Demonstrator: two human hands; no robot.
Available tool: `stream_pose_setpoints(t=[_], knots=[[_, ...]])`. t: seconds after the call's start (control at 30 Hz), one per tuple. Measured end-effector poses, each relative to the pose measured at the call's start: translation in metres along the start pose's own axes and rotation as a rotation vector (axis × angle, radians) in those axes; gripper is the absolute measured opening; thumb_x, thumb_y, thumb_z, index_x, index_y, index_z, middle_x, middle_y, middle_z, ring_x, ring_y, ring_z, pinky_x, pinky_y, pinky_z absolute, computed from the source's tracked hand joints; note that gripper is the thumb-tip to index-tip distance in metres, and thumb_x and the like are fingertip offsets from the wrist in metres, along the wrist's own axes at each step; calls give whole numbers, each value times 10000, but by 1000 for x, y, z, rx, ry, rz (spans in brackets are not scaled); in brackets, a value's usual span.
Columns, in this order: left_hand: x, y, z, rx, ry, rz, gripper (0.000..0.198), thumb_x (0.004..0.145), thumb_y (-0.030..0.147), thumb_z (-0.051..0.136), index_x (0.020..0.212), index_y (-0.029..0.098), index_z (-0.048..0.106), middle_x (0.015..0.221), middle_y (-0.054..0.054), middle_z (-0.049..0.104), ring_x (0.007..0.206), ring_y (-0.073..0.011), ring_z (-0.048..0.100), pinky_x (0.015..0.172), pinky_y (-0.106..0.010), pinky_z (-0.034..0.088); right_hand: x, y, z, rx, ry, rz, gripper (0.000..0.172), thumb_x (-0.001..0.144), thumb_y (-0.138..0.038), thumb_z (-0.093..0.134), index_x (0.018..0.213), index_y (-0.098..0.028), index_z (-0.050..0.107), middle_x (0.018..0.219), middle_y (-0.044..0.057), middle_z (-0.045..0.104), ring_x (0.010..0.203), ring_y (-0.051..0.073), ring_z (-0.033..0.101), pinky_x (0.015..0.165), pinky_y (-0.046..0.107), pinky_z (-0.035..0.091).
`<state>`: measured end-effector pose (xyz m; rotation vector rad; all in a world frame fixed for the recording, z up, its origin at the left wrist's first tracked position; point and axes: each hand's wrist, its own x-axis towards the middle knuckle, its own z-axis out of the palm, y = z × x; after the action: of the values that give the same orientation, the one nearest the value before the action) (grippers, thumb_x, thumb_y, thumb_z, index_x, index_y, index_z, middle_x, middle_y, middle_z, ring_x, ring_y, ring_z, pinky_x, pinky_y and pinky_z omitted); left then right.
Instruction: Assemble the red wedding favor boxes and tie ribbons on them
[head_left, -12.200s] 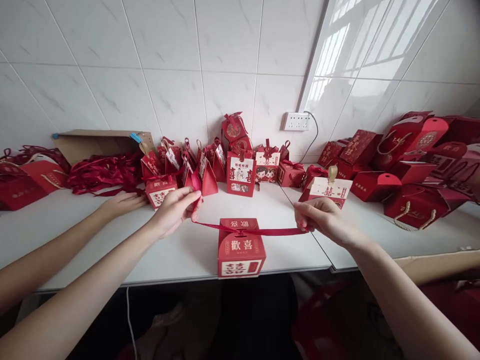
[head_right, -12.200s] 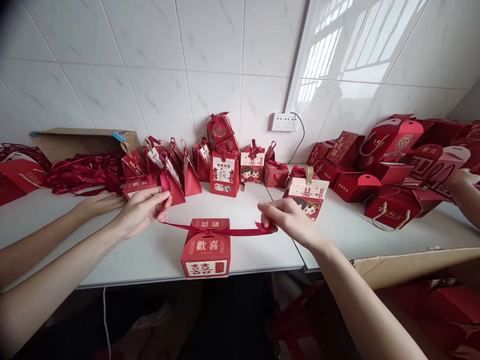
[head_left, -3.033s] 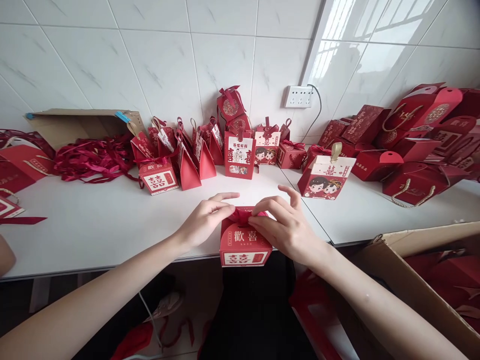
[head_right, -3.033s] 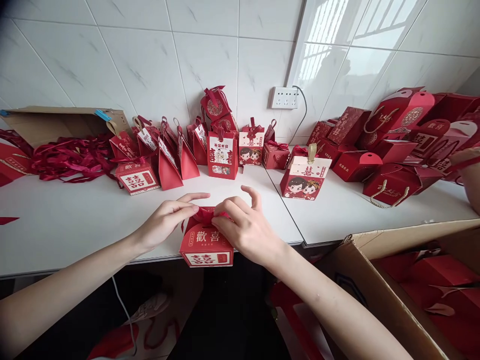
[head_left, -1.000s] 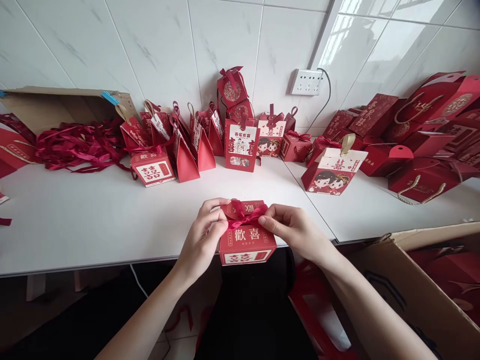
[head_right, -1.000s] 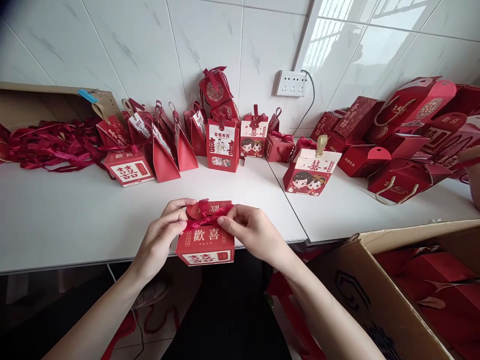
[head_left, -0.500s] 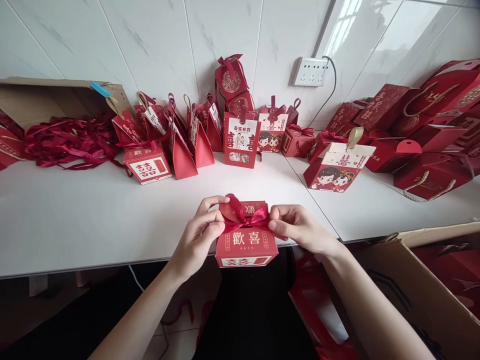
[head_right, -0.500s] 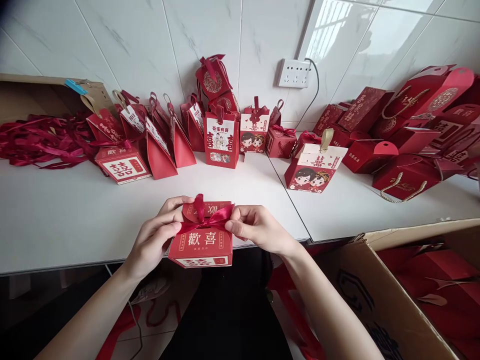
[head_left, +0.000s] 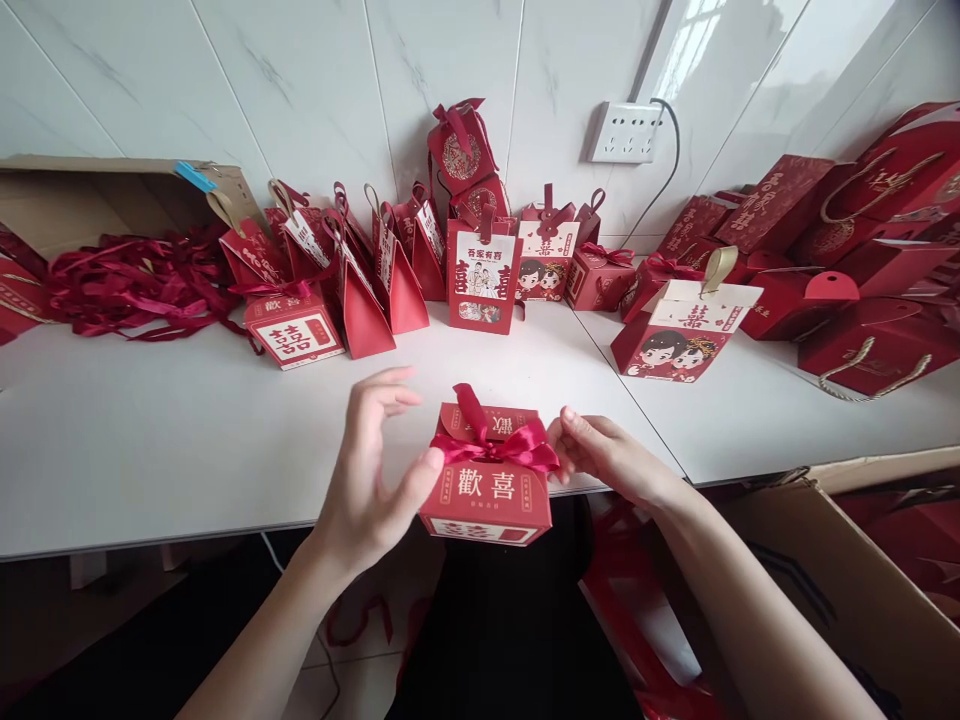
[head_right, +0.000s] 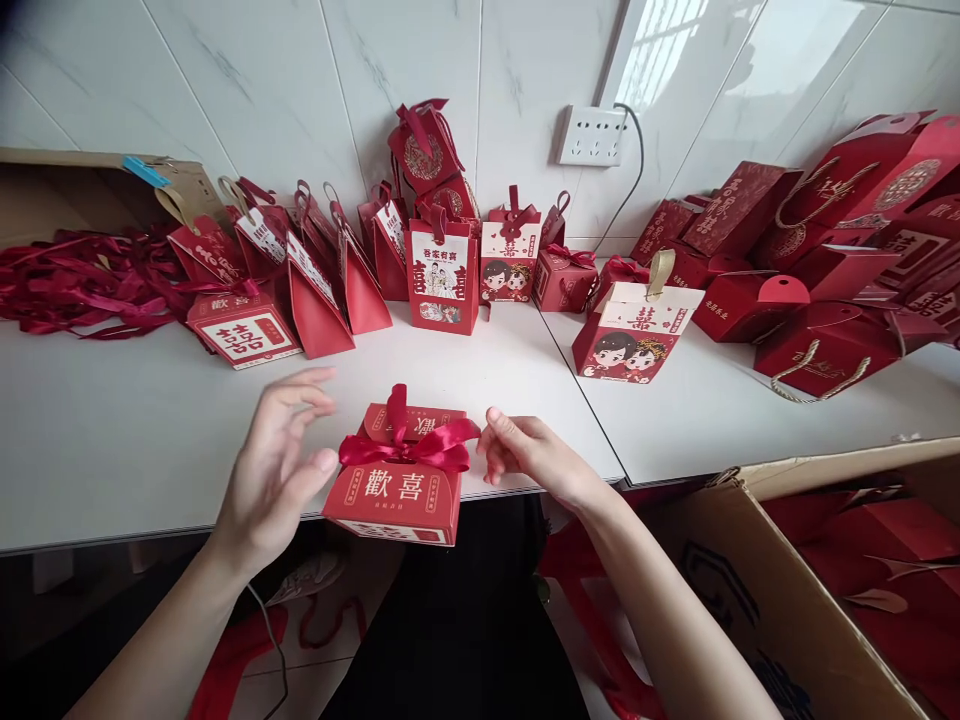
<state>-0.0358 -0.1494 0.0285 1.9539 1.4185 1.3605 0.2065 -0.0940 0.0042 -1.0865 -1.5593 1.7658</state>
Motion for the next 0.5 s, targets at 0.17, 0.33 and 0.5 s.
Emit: stream_pose_setpoints(t=[0.17, 0.33, 0.5], knots=[[10, 26, 7, 311, -129, 218, 120, 879, 231, 500, 822, 216, 604, 1105, -46, 530, 1156, -206, 488, 1020, -365, 395, 7, -3, 3, 116, -10, 15, 411, 771, -554, 650, 801, -147, 595, 830, 43, 613, 735, 140, 573, 735, 304, 469], [13, 30, 13, 347, -216, 199, 130, 882, 240, 520, 810, 206, 624, 1087, -47, 558, 1074, -202, 524, 964, -387, 435, 14, -17, 5, 180, 84, -126, 278, 771, -416, 681, 795, -147, 612, 798, 16, 574, 739, 116, 529, 706, 264, 435], [12, 28, 12, 292, -261, 178, 102, 875, 243, 534, 807, 207, 601, 1090, -50, 571, 1079, -200, 537, 948, -373, 461, 28, -33, 8, 98, 117, -245, 219, 802, -369, 609, 739, -166, 556, 785, -2, 562, 736, 112, 527, 720, 265, 417]])
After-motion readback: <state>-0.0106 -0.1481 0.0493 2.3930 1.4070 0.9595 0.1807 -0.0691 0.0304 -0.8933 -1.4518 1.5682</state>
